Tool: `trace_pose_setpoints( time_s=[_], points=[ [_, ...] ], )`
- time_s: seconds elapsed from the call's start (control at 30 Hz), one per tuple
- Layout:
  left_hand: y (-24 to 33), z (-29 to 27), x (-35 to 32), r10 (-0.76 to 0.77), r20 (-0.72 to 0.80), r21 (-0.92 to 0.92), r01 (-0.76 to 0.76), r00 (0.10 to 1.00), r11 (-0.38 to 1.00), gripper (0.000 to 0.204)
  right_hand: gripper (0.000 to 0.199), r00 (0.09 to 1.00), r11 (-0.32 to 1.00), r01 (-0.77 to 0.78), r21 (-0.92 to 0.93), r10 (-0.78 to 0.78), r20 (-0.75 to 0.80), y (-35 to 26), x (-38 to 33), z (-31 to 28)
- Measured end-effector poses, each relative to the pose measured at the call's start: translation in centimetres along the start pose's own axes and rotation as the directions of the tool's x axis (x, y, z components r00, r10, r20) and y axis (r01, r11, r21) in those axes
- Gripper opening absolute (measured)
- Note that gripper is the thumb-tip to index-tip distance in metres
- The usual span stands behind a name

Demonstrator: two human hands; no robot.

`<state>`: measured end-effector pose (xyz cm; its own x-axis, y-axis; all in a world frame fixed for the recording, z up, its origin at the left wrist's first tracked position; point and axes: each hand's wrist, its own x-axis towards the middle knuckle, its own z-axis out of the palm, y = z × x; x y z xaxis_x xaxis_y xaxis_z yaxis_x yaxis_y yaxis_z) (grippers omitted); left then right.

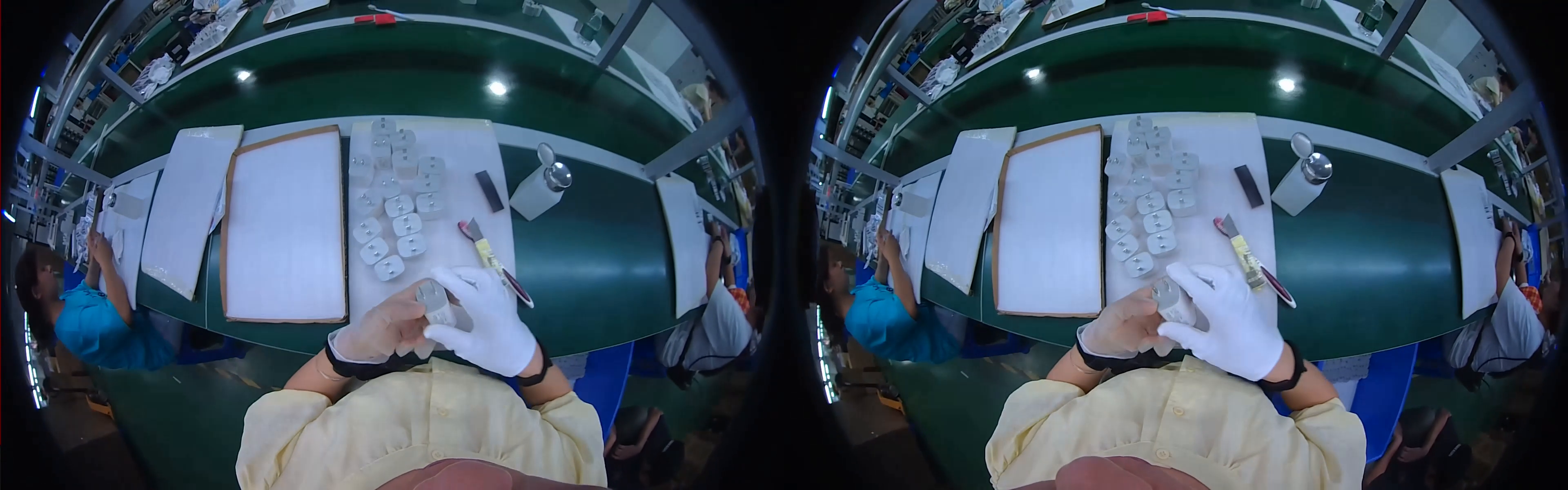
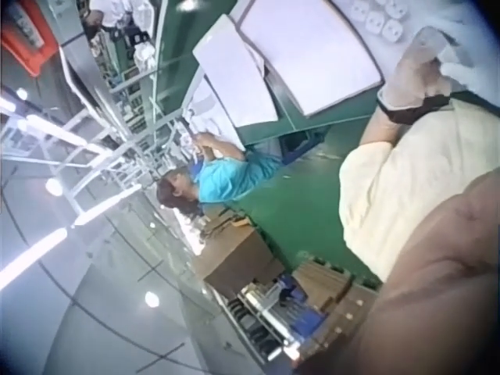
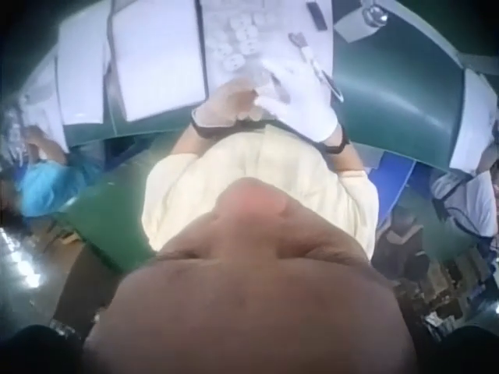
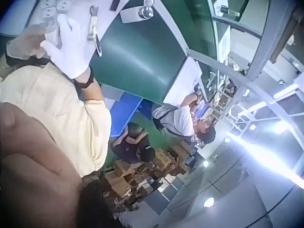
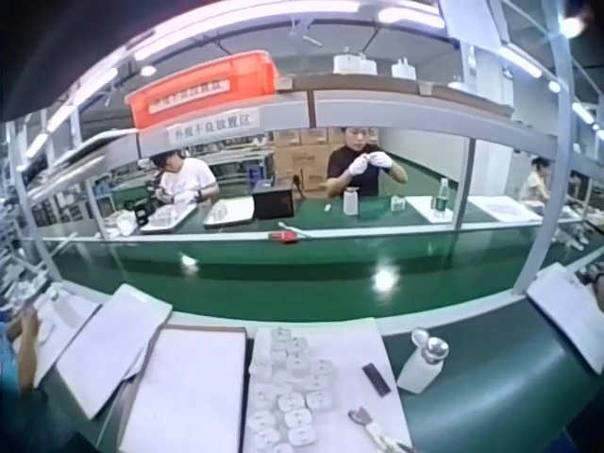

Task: Inspecting and wiping down white plastic electronic housing components at an assembly station.

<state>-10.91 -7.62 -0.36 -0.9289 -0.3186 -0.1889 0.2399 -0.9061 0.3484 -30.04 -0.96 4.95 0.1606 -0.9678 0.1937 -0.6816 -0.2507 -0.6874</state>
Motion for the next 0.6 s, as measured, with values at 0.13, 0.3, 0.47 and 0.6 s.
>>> trace_pose_setpoints(
  time_s=[0.13, 0.3, 0.47, 0.6],
  points=[
    [-0.1, 1.3, 1.1, 0.111, -0.044, 0.268, -0.096, 0.993, 0.959, 0.056, 0.065, 0.997, 0.989, -0.033, 0.145, 0.043, -0.063, 1.6, -0.1, 1.3],
    [-1.4, -2.6, 1.6, 0.326, 0.294, 0.764, -0.426, 0.898, 0.485, 0.055, 0.066, 0.960, 0.999, 0.023, 0.022, -0.016, -0.280, 0.9, -0.3, 2.6],
    [-2.1, -3.5, 3.2, 0.476, 0.253, 0.803, -0.457, 0.842, 0.383, 0.049, 0.068, 0.943, 0.996, -0.080, -0.051, 0.058, -0.328, 1.8, 0.3, 3.4],
    [-2.5, -2.2, 4.0, 0.446, 0.193, 0.652, -0.454, 0.874, 0.608, 0.036, 0.069, 0.944, 0.988, -0.136, -0.076, 0.106, -0.311, 1.7, 0.1, 3.6]
  ],
)
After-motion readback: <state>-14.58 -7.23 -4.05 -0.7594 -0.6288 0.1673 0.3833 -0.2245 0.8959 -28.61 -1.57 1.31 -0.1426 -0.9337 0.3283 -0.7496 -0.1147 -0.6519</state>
